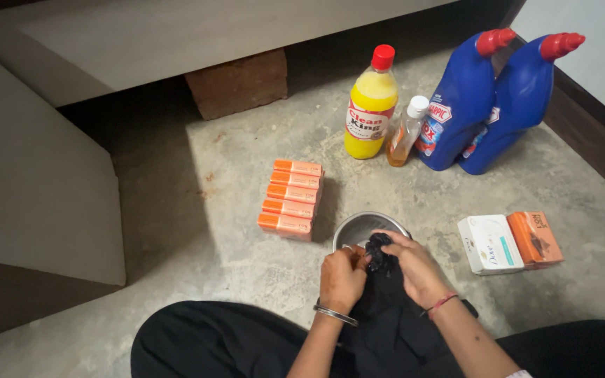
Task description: The person sits on the floor and wipes the plastic-wrapped packaging of stacked orange soap bars using a dark cloth. They repeatedly rub the cloth over the surface of the soap packages while holding them in their hands.
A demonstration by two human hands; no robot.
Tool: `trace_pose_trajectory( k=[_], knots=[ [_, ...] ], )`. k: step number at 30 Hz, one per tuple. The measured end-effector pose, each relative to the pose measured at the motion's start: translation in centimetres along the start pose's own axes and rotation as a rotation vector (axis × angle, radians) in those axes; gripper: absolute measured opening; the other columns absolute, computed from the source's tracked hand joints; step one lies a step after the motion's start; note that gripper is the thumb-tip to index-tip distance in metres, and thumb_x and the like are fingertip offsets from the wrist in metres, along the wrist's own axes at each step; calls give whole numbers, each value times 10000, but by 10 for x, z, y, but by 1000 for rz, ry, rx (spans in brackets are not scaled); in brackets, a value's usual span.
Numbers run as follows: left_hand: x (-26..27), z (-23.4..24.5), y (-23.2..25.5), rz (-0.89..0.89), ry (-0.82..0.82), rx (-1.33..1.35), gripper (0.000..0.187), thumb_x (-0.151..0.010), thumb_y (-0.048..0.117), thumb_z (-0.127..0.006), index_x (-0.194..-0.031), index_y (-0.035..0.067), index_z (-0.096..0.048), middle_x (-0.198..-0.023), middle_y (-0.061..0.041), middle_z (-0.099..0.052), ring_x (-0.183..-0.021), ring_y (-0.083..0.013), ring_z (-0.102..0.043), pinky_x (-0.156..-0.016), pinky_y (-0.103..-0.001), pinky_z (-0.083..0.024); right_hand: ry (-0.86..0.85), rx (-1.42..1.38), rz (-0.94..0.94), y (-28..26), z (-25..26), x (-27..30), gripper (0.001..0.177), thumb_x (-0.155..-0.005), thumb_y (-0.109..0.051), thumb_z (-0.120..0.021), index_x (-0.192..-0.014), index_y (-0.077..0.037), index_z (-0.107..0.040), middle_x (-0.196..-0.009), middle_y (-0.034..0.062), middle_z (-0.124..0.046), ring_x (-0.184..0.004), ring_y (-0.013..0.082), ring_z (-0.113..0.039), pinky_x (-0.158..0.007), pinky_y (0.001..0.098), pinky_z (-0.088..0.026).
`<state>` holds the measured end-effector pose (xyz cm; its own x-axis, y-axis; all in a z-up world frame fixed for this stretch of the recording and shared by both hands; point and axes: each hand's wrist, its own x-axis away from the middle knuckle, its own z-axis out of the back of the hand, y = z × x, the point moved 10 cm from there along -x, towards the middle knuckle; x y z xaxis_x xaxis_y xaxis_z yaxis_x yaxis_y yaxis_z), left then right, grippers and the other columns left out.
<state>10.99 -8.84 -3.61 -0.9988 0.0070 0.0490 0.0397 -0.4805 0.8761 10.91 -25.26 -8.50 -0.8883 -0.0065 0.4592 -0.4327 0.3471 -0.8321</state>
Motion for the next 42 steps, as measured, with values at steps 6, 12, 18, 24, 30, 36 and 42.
trace_pose_trajectory(
  k=[6,12,18,24,30,36,42],
  knots=[
    [1,-7,-11,74,42,202,135,-880,130,-779,-965,26,-761,-778,-155,-761,-709,-257,-762,-666,-361,-573,-47,261,46,8,-27,7,352,-999,-254,-568,-1285,-83,-679,-1148,-22,-728,-1098,15,-604,-961,153,-383],
    [-1,-32,-16,159,-115,850,606,-868,-122,-648,-1382,75,-395,-1245,-154,-615,-826,-203,-735,-697,-308,-619,52,152,-115,20,-4,-1,339,-1001,-216,-538,-1314,-119,-627,-864,15,-653,-733,89,-551,-613,286,-450],
    [-8,-20,-30,197,-81,845,642,-821,-175,-575,-1391,75,-420,-1334,-205,-562,-973,-213,-744,-797,-309,-622,-54,-45,-91,14,-15,-8,83,-1015,-144,-559,-969,-75,-565,-727,-1,-503,-497,83,-393,-425,258,-291],
    [-2,-20,-37,147,-11,503,514,-861,-66,-646,-1336,77,-512,-1209,-160,-667,-978,-223,-738,-804,-333,-599,47,-98,-247,27,-12,-8,237,-1024,-274,-567,-848,-129,-502,-601,-33,-405,-435,80,-314,-398,264,-239],
    [2,-17,-37,172,9,418,416,-881,-6,-659,-1280,63,-560,-1085,-121,-736,-936,-216,-759,-796,-334,-604,145,5,-276,29,-5,-12,500,-994,-521,-586,-743,-108,-461,-545,-34,-353,-393,89,-282,-375,268,-222],
    [3,-21,-41,232,-8,364,401,-885,16,-671,-1267,66,-561,-1077,-106,-729,-935,-224,-754,-786,-342,-602,183,99,-256,29,0,-20,276,-926,-251,-688,-755,-156,-493,-568,-39,-379,-420,91,-314,-386,286,-239],
    [0,-18,-45,179,32,395,460,-836,-78,-568,-1277,51,-557,-1055,-128,-755,-954,-235,-766,-845,-344,-597,177,-229,-286,31,-1,-22,103,-971,-24,-493,-971,-2,-593,-757,63,-571,-614,142,-572,-583,266,-511]
  ],
)
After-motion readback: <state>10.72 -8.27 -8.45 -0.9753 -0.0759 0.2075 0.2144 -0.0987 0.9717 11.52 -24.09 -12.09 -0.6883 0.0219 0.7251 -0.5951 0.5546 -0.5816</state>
